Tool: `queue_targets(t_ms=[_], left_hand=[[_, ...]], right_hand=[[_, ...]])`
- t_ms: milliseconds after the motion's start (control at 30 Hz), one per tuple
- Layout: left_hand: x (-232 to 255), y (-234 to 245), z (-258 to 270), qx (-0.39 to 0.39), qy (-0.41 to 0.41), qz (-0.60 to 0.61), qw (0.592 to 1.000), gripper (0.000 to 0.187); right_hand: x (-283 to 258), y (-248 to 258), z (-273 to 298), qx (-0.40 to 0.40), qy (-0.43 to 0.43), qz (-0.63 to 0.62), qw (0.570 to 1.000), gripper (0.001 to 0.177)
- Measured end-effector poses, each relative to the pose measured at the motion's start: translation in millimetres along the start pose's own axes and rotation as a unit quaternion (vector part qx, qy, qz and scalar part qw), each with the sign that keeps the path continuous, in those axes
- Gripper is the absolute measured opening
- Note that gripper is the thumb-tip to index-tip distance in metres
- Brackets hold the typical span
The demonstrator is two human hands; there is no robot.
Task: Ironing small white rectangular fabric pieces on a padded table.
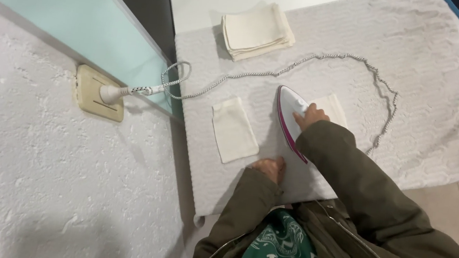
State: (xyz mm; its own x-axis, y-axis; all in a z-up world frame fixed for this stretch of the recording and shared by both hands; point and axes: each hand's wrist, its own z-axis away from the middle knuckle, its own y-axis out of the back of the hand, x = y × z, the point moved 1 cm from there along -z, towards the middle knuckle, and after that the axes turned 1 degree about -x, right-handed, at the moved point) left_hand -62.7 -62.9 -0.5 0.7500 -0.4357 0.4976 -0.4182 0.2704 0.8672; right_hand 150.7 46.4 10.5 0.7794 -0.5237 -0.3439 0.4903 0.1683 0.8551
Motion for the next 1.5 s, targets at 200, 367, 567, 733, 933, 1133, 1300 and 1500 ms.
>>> queue_targets(t_ms=[200,367,567,733,933,1133,1300,1500], left_hand=[[-2.3,-15.0,0.8,-0.048,-0.013,-0.012,0.999,0.011],[11.3,15.7,-6.3,-0.083,0.018,-0.029,0.996,0.013],[9.8,12.9,-33.1,-0.052,0.022,0.007,0.998,0.015],[16.2,7.2,-80.5,0.073,0.022,0.038,0.996,0.042],[26.0,11.3,-101.1,0.104,-0.006,-0.048,0.993,0.068],[35.8,25.4,-98.2,0.088,0.024,-0.118,0.989,0.066],[34.0,20.6,-93.0,0.093,0.029,-0.127,0.987,0.064],[36.8,26.0,-90.7,0.087,0.020,-0.122,0.988,0.067]], right_hand=[[-13.3,26.9,25.5,0.006,-0.009,0.006,1.000,0.060],[11.0,18.7,12.3,-0.016,-0.035,0.010,0.999,0.059],[21.2,27.2,18.0,0.014,-0.012,0.007,1.000,0.061],[20.6,39.2,25.1,-0.010,-0.033,0.005,0.999,0.059],[26.2,45.8,8.9,0.005,-0.034,0.008,0.999,0.058],[25.1,51.8,-3.3,0.031,-0.040,-0.018,0.999,0.060],[35.2,46.6,-1.8,0.033,-0.025,0.006,0.999,0.064],[48.0,42.1,-5.3,0.014,-0.027,0.019,0.999,0.062]])
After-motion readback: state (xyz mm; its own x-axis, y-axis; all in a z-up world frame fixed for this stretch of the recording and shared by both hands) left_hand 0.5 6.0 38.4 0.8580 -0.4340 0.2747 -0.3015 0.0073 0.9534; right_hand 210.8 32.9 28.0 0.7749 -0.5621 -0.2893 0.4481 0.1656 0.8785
